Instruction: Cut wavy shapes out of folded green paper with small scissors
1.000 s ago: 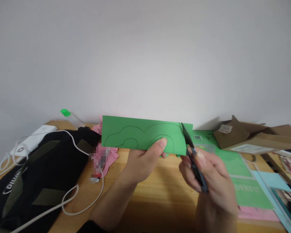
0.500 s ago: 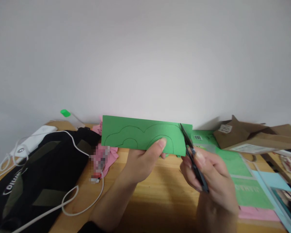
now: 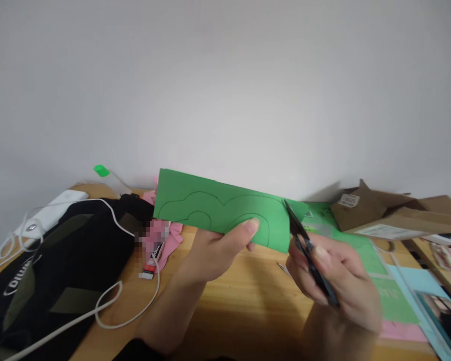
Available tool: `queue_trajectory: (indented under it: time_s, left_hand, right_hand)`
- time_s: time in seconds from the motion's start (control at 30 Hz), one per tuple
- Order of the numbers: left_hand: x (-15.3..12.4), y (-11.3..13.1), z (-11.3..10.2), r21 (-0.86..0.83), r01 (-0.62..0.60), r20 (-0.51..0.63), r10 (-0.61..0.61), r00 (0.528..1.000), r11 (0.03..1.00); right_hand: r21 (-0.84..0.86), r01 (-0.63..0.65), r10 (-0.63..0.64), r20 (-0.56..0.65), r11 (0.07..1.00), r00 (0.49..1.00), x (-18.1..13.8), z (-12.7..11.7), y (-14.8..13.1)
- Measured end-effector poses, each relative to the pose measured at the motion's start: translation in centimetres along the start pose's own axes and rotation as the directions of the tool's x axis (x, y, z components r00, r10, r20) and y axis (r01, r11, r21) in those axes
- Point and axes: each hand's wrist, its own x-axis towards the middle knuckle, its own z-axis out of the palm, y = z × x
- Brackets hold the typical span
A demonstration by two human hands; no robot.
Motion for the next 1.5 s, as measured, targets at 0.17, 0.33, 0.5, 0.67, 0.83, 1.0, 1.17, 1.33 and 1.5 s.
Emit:
queue_trajectory:
  time_s: [0.17,0.33,0.5,0.67,0.83,1.0,1.17,1.33,1.5]
  left_hand:
    - [-0.1,0.3,-0.5,0.020,0.007,0.013,-0.007,1.000,1.000]
    - [0.2,1.3,-0.6,0.021,-0.003,0.032,0.002,0.999,1.000]
    - [0.6,1.8,-0.6,-0.037,0.065,0.103,-0.061,0.993,0.997]
    - [1.0,0.4,-1.0,-0.156,0.076,0.105,-0.060,0.993,0.985]
    - [1.6,0.1,-1.1,-0.186,0.095,0.163,-0.065,0.984,0.978]
    - [1.6,0.9,-0.6,-0.062,0.100,0.446,-0.062,0.893,0.993]
    - [1.5,0.5,0.2,-0.090,0.215,0.572,-0.127,0.810,0.972]
    - [1.6,-0.4,1.0,-0.159,0.236,0.489,-0.131,0.862,0.959]
    - [1.2,-0.4,2.6,-0.061,0.015,0.148,-0.005,0.989,0.998]
  right_hand:
    - [0.007,-0.031,0.030,0.026,1.000,0.999,-0.1,0.0,-0.5]
    - [0.012,-0.064,0.064,0.033,0.998,0.997,0.1,0.0,-0.6]
    - [0.019,-0.082,0.081,0.063,0.996,0.995,0.0,-0.1,-0.4]
    - [-0.057,-0.168,0.175,0.170,0.984,0.970,-1.5,-1.9,-1.7]
    - [0.035,-0.073,0.071,0.059,0.997,0.996,-2.4,-3.7,-2.9]
    - [-0.091,0.111,-0.133,-0.288,0.990,0.948,0.0,-2.5,-1.8]
    - [-0.273,-0.051,-0.012,-0.223,0.961,0.975,0.5,-1.5,-0.8]
    - [-0.297,-0.002,-0.087,-0.287,0.955,0.954,-0.1,-1.1,-0.3]
    - [-0.322,0.064,-0.190,-0.378,0.945,0.906,0.2,-0.9,0.8]
